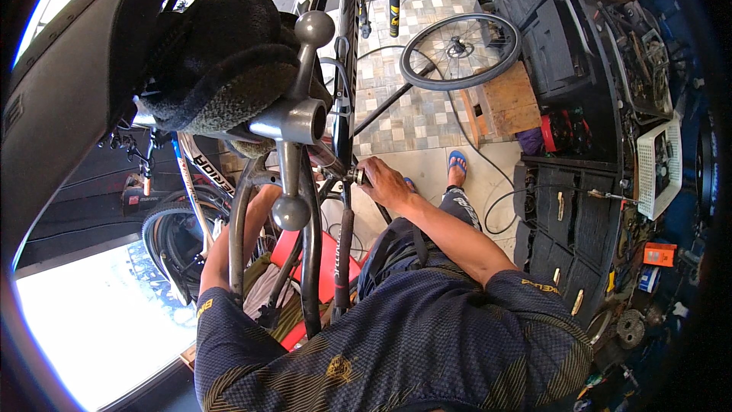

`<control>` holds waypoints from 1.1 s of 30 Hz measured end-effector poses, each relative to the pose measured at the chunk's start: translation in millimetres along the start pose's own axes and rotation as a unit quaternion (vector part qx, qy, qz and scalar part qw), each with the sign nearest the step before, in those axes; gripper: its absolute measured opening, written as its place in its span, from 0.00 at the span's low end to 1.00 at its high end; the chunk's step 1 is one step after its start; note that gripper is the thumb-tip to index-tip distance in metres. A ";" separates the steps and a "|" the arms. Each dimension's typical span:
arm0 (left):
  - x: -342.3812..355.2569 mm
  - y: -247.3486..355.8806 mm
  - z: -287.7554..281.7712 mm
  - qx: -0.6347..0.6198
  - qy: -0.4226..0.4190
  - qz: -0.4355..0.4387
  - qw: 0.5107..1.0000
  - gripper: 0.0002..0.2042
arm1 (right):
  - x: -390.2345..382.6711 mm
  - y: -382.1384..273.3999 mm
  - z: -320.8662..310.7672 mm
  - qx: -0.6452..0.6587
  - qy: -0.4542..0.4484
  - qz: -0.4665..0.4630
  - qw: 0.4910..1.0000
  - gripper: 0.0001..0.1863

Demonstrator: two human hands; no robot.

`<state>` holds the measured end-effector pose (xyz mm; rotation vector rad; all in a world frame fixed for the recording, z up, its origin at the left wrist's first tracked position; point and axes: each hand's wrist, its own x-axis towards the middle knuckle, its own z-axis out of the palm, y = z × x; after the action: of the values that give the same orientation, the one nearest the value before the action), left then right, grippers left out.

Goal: The person removes a bicycle crankset from a Specialized frame mounted on a repair stand, then uses a grease gun to apply lubricant to the crank arm and spindle before reinstalling the crankset onto the bottom bracket. The person also handles a small cylindrical part and a screwdriver during the process.

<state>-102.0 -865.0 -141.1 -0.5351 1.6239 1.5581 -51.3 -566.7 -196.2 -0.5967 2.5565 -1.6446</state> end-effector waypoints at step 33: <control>-0.6 4.7 -1.8 0.244 -0.005 0.120 0.962 0.11 | 0.9 11.4 -2.7 0.304 -0.068 0.195 0.930 0.25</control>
<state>-105.7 -866.2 -137.8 -0.0646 2.0343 1.2480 -56.1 -560.5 -205.0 -0.1308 1.7600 -1.9916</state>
